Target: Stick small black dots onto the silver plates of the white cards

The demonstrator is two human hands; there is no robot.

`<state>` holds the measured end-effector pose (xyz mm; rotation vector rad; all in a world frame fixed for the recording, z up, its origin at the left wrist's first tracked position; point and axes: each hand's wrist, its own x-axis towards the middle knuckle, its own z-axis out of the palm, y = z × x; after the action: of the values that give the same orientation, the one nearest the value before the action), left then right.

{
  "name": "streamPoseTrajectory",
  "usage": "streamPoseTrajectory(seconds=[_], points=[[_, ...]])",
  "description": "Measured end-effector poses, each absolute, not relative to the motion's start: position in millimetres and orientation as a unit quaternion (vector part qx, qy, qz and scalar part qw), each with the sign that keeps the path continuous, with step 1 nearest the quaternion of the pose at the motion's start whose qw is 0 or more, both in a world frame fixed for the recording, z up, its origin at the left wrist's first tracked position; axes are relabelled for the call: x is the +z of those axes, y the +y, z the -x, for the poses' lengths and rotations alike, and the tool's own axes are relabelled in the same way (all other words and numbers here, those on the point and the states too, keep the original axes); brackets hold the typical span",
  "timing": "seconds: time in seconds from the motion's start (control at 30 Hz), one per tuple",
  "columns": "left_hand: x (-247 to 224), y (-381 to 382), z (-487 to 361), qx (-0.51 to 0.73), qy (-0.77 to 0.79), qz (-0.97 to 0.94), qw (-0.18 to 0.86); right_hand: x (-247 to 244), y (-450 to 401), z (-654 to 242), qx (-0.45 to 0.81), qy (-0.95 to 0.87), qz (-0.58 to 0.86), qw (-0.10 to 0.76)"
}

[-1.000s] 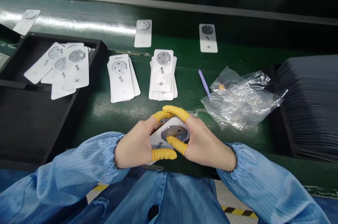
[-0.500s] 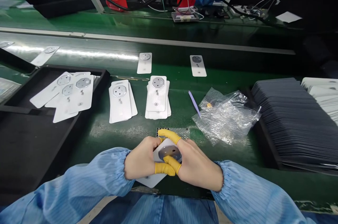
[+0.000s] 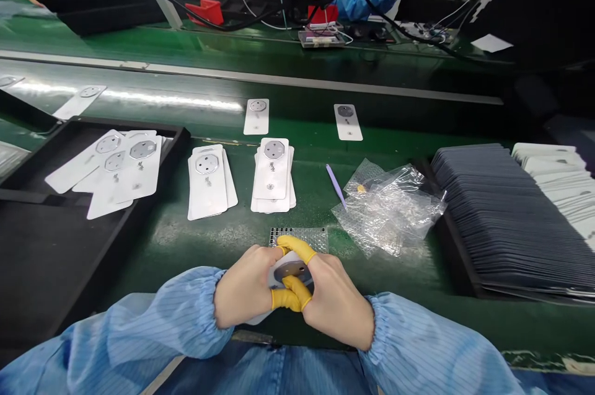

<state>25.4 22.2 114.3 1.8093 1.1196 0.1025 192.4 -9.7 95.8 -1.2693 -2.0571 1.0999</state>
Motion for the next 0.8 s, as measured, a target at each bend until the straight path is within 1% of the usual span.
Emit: streamPoseTrajectory(seconds=[0.07, 0.13, 0.2, 0.27, 0.33, 0.37, 0.4, 0.43, 0.47, 0.53, 0.63, 0.73, 0.8], points=[[115.2, 25.7, -22.1, 0.046, 0.444, -0.757, 0.477, 95.4, -8.4, -191.9, 0.417, -0.740, 0.468, 0.245], [115.3, 29.9, -16.1, 0.074, 0.415, -0.759, 0.497, 100.7, -3.8, -192.3, 0.448, -0.732, 0.459, 0.228], [114.0, 33.8, -7.7, 0.105, 0.383, -0.742, 0.540, 111.2, 6.3, -194.9, 0.473, -0.745, 0.432, 0.188], [111.0, 37.2, 2.6, 0.119, 0.370, -0.715, 0.582, 123.5, 27.1, -201.0, 0.495, -0.769, 0.386, 0.126], [106.3, 40.1, 14.2, 0.139, 0.391, -0.672, 0.613, 132.7, 63.6, -210.5, 0.493, -0.772, 0.395, 0.075], [103.3, 41.6, 20.3, 0.156, 0.409, -0.642, 0.629, 134.8, 88.0, -216.4, 0.473, -0.762, 0.436, 0.067], [100.1, 43.0, 26.5, 0.180, 0.426, -0.605, 0.648, 134.9, 115.4, -222.9, 0.413, -0.734, 0.533, 0.087], [96.6, 44.4, 32.6, 0.209, 0.441, -0.562, 0.668, 133.1, 144.5, -229.6, 0.353, -0.710, 0.598, 0.112], [93.1, 45.8, 38.4, 0.237, 0.450, -0.516, 0.689, 129.5, 173.7, -236.4, 0.303, -0.690, 0.645, 0.128], [86.4, 47.9, 48.9, 0.294, 0.458, -0.429, 0.720, 118.5, 225.8, -249.2, 0.220, -0.639, 0.727, 0.125], [78.9, 48.5, 60.4, 0.347, 0.467, -0.336, 0.740, 98.4, 274.7, -263.2, 0.156, -0.568, 0.803, 0.085], [75.9, 47.3, 66.8, 0.366, 0.465, -0.293, 0.751, 82.8, 291.4, -271.5, 0.124, -0.530, 0.837, 0.054], [75.8, 46.6, 69.0, 0.377, 0.457, -0.288, 0.752, 78.6, 293.9, -275.1, 0.107, -0.528, 0.841, 0.050]])
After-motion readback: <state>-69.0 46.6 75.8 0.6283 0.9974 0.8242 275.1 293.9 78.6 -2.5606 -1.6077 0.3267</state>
